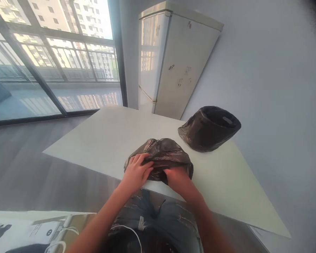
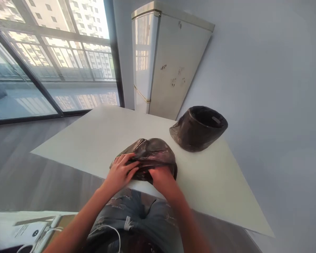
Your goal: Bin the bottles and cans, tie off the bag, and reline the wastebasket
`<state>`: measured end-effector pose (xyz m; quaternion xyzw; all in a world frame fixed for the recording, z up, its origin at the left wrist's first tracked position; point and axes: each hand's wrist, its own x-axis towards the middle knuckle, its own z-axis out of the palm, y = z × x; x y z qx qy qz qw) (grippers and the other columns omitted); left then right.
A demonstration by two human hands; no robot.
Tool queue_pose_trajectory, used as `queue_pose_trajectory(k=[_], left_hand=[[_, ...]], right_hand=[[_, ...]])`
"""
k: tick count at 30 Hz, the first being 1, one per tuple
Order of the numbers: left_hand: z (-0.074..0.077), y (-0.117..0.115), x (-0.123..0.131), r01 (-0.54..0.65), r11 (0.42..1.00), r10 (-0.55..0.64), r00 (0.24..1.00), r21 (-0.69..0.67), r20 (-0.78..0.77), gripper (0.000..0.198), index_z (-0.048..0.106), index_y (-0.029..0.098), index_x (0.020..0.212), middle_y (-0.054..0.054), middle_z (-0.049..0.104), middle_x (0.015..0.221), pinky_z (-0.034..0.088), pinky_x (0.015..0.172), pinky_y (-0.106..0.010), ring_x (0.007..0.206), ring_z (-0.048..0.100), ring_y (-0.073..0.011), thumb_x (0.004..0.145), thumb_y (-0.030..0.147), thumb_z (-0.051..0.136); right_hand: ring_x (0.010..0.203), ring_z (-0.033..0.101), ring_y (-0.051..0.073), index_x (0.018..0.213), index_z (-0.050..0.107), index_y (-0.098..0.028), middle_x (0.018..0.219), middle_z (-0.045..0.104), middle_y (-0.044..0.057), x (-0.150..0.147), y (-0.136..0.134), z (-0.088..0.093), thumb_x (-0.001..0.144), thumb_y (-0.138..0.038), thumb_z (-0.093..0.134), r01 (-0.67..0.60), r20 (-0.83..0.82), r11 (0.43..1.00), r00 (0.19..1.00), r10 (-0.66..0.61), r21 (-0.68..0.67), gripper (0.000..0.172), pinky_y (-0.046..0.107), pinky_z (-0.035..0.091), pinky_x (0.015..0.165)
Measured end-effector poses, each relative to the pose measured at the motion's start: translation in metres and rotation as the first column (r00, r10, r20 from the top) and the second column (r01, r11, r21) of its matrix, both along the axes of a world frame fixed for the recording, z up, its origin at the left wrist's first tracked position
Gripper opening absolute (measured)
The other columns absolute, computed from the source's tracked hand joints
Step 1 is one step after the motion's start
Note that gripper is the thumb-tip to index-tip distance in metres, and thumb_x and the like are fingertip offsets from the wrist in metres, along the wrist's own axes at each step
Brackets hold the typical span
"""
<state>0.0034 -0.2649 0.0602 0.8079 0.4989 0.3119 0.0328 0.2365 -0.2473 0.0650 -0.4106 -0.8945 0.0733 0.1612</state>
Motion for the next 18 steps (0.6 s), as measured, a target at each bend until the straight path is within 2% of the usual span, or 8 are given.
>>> queue_pose_trajectory(k=[2,5,7,9,11,13,15,18], left_hand=[[-0.01,0.009,-0.009,-0.086,0.995,0.086,0.996,-0.041,0.009,0.03,0.073,0.026,0.126,-0.014,0.058,0.145,0.049,0.105,-0.054,0.129,0.056,-0.0351,0.1,0.036,0.062],[-0.021,0.019,-0.022,-0.054,0.989,0.061,0.997,-0.14,0.046,0.062,0.061,0.025,0.143,-0.016,0.049,0.154,0.046,0.111,-0.058,0.137,0.05,-0.0394,0.087,0.047,0.077],[-0.027,0.022,-0.027,0.002,0.98,0.02,0.994,-0.2,0.107,0.063,0.058,0.025,0.144,-0.015,0.048,0.156,0.046,0.114,-0.056,0.138,0.05,-0.038,0.085,0.035,0.078],[-0.033,0.025,-0.028,0.034,0.972,0.02,0.975,-0.234,0.223,0.049,0.064,0.024,0.131,-0.013,0.053,0.151,0.049,0.112,-0.048,0.134,0.056,-0.0318,0.083,0.012,0.065],[-0.037,0.031,-0.029,0.028,0.968,0.067,0.93,-0.251,0.361,0.049,0.068,0.023,0.115,-0.01,0.064,0.137,0.051,0.107,-0.041,0.123,0.064,-0.0258,0.076,-0.001,0.051],[-0.038,0.042,-0.031,-0.036,0.958,0.169,0.872,-0.283,0.46,0.047,0.067,0.022,0.105,-0.007,0.071,0.118,0.053,0.101,-0.039,0.111,0.068,-0.0238,0.073,-0.003,0.045],[-0.037,0.052,-0.033,-0.127,0.933,0.291,0.816,-0.337,0.499,0.042,0.066,0.022,0.103,-0.006,0.074,0.105,0.053,0.097,-0.041,0.103,0.069,-0.0245,0.075,-0.002,0.044],[-0.031,0.054,-0.034,-0.25,0.92,0.376,0.773,-0.301,0.51,0.043,0.065,0.022,0.11,-0.009,0.072,0.112,0.054,0.097,-0.045,0.108,0.067,-0.0271,0.078,-0.001,0.047]], right_hand=[[0.11,0.068,0.03,0.129,0.072,-0.021,0.12,0.074,0.013,-0.001,0.002,0.003,0.089,0.0,0.049,0.12,0.047,0.993,0.992,-0.119,-0.014,0.05,0.043,0.051,0.101],[0.103,0.07,0.028,0.134,0.067,-0.018,0.117,0.073,0.015,-0.01,0.012,0.01,0.093,-0.003,0.047,0.199,0.079,0.98,0.977,-0.196,-0.029,0.048,0.037,0.053,0.092],[0.106,0.07,0.029,0.13,0.07,-0.016,0.117,0.074,0.016,-0.02,0.023,0.014,0.094,-0.004,0.048,0.18,0.112,0.983,0.978,-0.175,-0.032,0.044,0.037,0.053,0.094],[0.103,0.072,0.03,0.118,0.075,-0.016,0.113,0.075,0.017,-0.03,0.035,0.016,0.091,-0.003,0.053,0.168,0.178,0.983,0.972,-0.153,-0.074,0.038,0.039,0.053,0.094],[0.097,0.074,0.03,0.114,0.077,-0.017,0.109,0.077,0.016,-0.037,0.046,0.016,0.088,-0.002,0.056,0.181,0.23,0.971,0.963,-0.141,-0.159,0.037,0.04,0.054,0.092],[0.104,0.074,0.029,0.125,0.074,-0.02,0.118,0.077,0.015,-0.041,0.058,0.018,0.088,-0.002,0.054,0.143,0.229,0.958,0.97,-0.085,-0.249,0.045,0.04,0.053,0.097],[0.124,0.068,0.028,0.143,0.064,-0.023,0.139,0.07,0.012,-0.045,0.069,0.019,0.088,-0.003,0.054,0.053,0.178,0.948,0.984,0.004,-0.315,0.059,0.039,0.049,0.108],[0.14,0.056,0.03,0.152,0.055,-0.025,0.157,0.057,0.01,-0.052,0.081,0.021,0.084,-0.007,0.062,0.036,0.179,0.938,0.983,0.029,-0.346,0.07,0.04,0.043,0.117]])
